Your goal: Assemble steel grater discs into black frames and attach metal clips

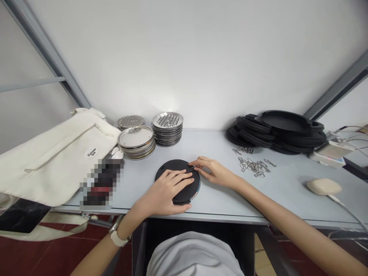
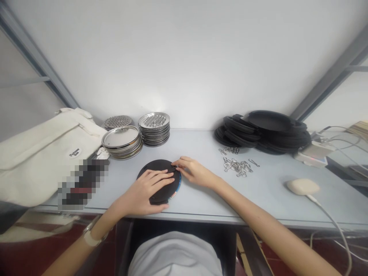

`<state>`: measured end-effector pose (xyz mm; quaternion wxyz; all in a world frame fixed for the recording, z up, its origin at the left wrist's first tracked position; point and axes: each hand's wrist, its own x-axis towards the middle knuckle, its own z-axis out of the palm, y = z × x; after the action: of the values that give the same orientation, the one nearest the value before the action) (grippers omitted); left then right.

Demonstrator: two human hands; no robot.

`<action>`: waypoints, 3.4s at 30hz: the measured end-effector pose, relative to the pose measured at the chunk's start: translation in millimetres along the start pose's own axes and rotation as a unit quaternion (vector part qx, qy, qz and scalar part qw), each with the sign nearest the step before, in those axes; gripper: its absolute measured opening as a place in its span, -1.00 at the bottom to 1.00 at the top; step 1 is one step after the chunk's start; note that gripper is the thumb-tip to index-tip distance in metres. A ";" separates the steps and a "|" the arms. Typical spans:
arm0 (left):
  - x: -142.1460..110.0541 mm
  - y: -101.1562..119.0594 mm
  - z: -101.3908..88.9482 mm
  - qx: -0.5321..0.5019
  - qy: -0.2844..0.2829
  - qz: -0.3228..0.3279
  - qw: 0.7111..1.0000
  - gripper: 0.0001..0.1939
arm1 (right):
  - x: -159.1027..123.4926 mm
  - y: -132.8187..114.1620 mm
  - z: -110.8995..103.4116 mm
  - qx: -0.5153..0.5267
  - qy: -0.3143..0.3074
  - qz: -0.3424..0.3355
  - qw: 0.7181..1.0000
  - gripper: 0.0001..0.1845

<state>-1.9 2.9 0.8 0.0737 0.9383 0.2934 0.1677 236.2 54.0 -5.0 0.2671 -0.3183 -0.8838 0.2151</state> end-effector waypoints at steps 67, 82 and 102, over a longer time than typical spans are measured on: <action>0.1 0.0 -0.1 0.002 -0.004 0.001 1.000 -0.35 | -1.0 4.0 4.4 -0.015 0.006 0.008 1.000 -0.77; 0.1 0.5 -0.2 -0.004 -0.002 -0.001 1.000 -0.34 | -0.8 6.6 0.9 0.038 0.027 0.026 0.999 -0.75; 0.1 -0.1 0.0 -0.003 -0.005 -0.001 1.000 -0.36 | 0.8 1.5 0.5 0.006 0.002 0.010 1.000 -0.72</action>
<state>-1.9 3.0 0.8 0.0782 0.9387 0.2931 0.1641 236.1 55.5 -5.9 0.2684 -0.3263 -0.8787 0.2223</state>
